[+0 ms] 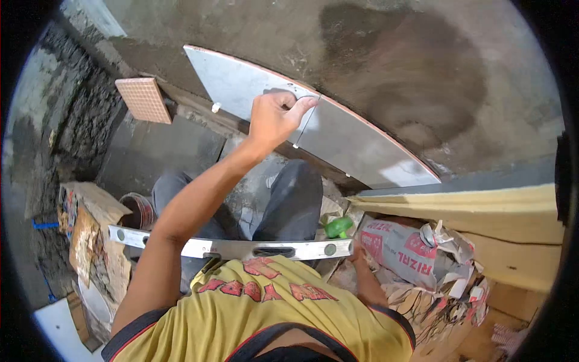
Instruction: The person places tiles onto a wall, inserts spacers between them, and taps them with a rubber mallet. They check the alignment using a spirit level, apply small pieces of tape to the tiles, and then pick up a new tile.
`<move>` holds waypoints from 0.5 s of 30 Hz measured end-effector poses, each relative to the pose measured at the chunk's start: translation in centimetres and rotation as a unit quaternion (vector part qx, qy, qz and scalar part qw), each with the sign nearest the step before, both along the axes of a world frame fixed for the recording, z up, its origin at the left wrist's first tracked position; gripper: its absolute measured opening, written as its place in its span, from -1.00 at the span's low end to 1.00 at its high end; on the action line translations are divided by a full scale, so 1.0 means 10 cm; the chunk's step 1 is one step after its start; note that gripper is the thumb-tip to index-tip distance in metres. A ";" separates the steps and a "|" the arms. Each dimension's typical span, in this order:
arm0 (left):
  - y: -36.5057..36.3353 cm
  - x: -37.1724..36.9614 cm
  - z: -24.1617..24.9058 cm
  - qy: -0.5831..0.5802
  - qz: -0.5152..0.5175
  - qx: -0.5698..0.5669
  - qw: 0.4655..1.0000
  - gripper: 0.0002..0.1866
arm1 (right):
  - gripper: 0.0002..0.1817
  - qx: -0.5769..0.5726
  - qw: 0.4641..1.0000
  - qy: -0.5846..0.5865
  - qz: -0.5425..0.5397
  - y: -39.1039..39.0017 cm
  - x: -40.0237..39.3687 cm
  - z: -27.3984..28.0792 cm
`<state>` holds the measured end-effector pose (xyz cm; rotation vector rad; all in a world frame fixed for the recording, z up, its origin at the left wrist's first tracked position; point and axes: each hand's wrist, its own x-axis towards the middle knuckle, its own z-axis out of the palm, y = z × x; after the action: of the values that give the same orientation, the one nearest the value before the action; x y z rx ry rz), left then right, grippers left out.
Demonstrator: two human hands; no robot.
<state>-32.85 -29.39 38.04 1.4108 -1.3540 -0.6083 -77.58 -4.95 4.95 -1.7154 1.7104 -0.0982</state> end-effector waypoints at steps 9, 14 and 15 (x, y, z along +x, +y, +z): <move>0.11 0.70 -1.48 0.430 0.171 0.183 0.867 -0.28 | -0.67 -0.102 0.994 0.021 -0.044 -0.09 -0.09 2.23; 0.02 1.10 -1.97 0.568 0.106 0.227 0.784 -0.02 | -0.74 -0.218 0.967 0.080 0.104 -0.65 1.01 3.62; 0.00 1.10 -1.93 0.564 0.099 0.228 0.787 -0.03 | -0.75 -0.239 0.957 0.109 0.123 -0.74 1.35 3.74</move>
<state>-21.82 -29.38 18.75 1.1390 -0.0807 -1.4005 -64.10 -12.33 42.37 -2.3598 1.7050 -0.2307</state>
